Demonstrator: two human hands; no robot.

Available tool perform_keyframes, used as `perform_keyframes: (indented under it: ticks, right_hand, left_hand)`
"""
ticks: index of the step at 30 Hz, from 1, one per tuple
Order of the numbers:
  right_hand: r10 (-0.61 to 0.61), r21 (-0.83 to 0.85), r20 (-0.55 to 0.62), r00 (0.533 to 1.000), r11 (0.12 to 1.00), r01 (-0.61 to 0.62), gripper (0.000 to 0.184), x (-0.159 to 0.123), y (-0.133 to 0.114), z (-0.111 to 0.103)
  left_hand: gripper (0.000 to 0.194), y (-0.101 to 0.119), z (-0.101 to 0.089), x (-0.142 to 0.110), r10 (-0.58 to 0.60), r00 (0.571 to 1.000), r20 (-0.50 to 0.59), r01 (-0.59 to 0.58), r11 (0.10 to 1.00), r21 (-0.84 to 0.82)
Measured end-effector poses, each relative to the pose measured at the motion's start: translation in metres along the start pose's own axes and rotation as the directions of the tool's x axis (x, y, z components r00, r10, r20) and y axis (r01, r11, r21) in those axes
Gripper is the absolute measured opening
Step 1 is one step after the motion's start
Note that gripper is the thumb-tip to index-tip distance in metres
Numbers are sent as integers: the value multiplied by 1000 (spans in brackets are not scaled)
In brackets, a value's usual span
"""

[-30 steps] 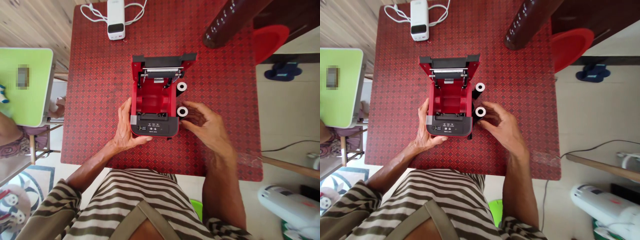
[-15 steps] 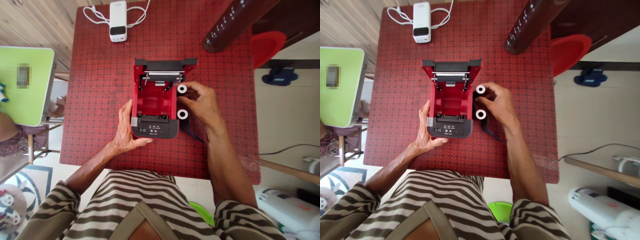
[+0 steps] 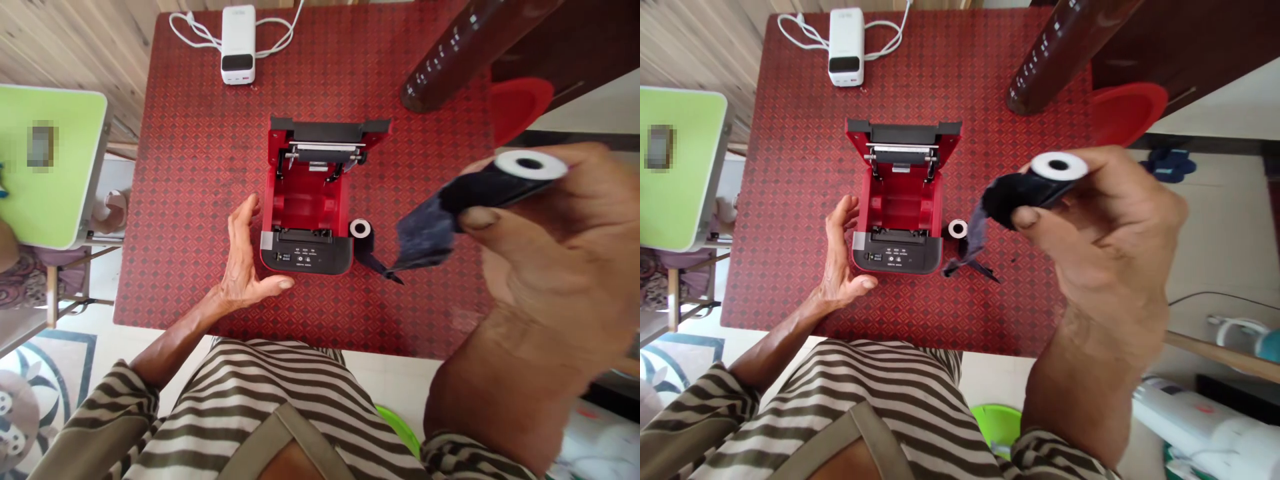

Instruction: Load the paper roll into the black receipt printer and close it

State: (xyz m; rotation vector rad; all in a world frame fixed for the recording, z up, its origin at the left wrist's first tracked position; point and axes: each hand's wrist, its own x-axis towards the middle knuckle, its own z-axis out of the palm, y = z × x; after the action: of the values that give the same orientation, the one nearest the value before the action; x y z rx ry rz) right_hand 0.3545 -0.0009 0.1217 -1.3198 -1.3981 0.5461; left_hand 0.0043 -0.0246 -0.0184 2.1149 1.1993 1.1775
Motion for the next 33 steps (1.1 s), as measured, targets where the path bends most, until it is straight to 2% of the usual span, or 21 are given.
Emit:
perform_keyframes:
  ticks: [2,5,6,8,10,15,17,19,21,22,24,27,31,33]
  right_hand:
    - [28,38,38,999,999,-30,24,-6,-17,7]
    - [72,86,174,982,992,-88,26,-10,-32,19]
    - [84,78,222,972,992,-104,26,-10,-34,23]
    - [98,41,304,948,992,-116,26,-10,-36,27]
    - [89,17,352,932,995,-102,26,-8,-36,29]
    - [58,-15,342,938,998,-57,26,-7,-35,26]
    - [25,-79,361,932,997,3,31,-7,-33,26]
    - [-16,-184,382,924,979,93,36,-8,-31,28]
    - [-74,-301,413,908,930,213,33,-9,-31,35]
    - [-105,-346,438,893,897,276,29,-10,-32,39]
    - [-141,-395,500,854,841,370,24,-12,-34,51]
    - [-70,-467,569,819,792,392,23,-14,-39,70]
    - [51,-545,611,790,751,373,25,-12,-43,90]
    - [59,-558,618,784,735,385,24,-9,-42,96]
  left_hand:
    - [158,20,-9,6,28,998,-57,-25,999,36]
    - [148,58,-20,20,115,989,-92,-110,992,56]
    - [138,70,-23,24,122,989,-84,-117,991,61]
    - [106,88,-26,31,105,991,-81,-100,993,65]
    - [82,98,-27,35,48,994,-97,-43,998,53]
    - [27,103,-34,34,-26,989,-147,27,1000,3]
    - [15,106,-37,31,-56,989,-135,52,998,-27]
    - [20,111,-38,28,-116,987,-113,106,990,-89]
    - [37,116,-37,25,-161,983,-87,146,977,-157]
    - [43,118,-36,23,-161,984,-81,145,974,-175]
    - [40,121,-33,22,-132,989,-64,120,979,-163]
    - [27,121,-32,22,-105,994,-37,99,987,-124]
    - [39,116,-36,26,-103,995,4,103,986,-134]
    - [34,114,-38,31,-60,998,21,62,993,-98]
